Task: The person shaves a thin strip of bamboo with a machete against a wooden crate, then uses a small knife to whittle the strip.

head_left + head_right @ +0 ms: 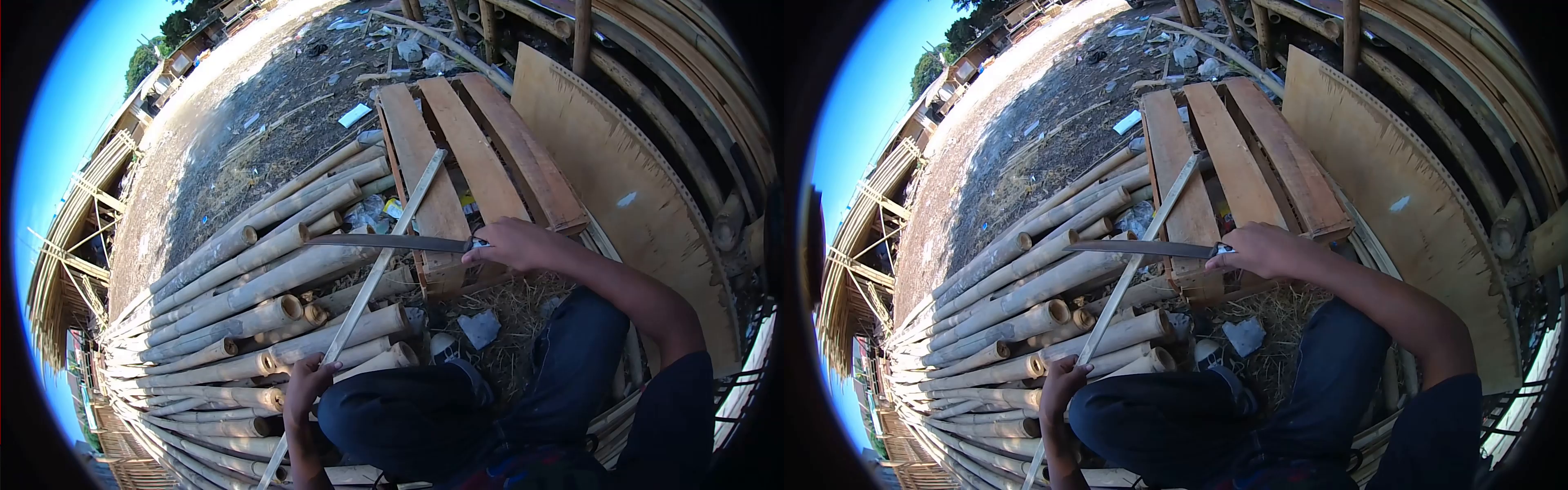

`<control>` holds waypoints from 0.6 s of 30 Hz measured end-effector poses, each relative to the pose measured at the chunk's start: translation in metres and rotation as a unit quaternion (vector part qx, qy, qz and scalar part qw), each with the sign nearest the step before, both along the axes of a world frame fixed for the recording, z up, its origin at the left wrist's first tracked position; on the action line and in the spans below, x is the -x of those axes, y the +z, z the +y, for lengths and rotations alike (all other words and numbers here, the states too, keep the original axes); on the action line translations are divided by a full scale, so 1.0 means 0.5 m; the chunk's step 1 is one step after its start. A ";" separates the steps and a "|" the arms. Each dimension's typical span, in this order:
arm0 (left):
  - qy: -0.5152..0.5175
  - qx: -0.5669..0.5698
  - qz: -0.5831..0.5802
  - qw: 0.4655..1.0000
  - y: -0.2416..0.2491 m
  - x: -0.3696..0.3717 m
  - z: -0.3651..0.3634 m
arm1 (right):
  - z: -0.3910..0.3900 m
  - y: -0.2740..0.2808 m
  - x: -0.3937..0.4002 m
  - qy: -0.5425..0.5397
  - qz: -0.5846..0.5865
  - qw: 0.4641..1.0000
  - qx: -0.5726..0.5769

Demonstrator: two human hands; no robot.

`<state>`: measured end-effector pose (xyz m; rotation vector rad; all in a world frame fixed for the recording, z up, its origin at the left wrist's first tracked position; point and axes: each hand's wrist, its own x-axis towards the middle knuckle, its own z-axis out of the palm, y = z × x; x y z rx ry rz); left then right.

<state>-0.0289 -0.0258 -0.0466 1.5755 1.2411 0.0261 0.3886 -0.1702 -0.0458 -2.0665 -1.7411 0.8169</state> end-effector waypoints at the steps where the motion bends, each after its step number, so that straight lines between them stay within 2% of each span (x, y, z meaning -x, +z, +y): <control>1: 0.001 -0.020 -0.002 1.000 0.003 -0.014 -0.010 | 0.001 0.001 0.001 0.002 -0.001 1.000 0.001; 3: 0.001 -0.039 -0.007 0.999 0.014 -0.037 -0.021 | 0.001 0.005 0.002 -0.034 -0.047 0.998 0.008; 7: 0.002 -0.059 0.009 0.998 0.018 -0.036 -0.023 | -0.002 0.000 -0.017 -0.077 -0.066 0.995 -0.005; 10: 0.003 -0.051 0.014 0.999 0.017 0.015 -0.013 | -0.005 -0.050 -0.094 -0.242 -0.033 0.965 -0.095; 11: 0.006 -0.041 0.026 0.999 0.016 0.024 -0.010 | -0.006 -0.060 -0.111 -0.240 -0.036 0.966 -0.096; 13: 0.007 -0.036 0.021 0.999 0.016 0.025 -0.007 | -0.017 -0.056 -0.116 -0.281 0.008 0.960 -0.013; 14: 0.004 -0.025 0.023 0.999 0.010 0.020 -0.002 | -0.020 -0.053 -0.112 -0.283 0.008 0.959 -0.013; 16: -0.004 -0.017 0.024 1.000 0.000 0.013 0.012 | -0.018 -0.042 -0.092 -0.297 0.101 0.949 0.008; 18: -0.004 0.004 0.008 1.000 -0.007 0.012 0.018 | -0.019 -0.038 -0.085 -0.310 0.120 0.943 -0.017</control>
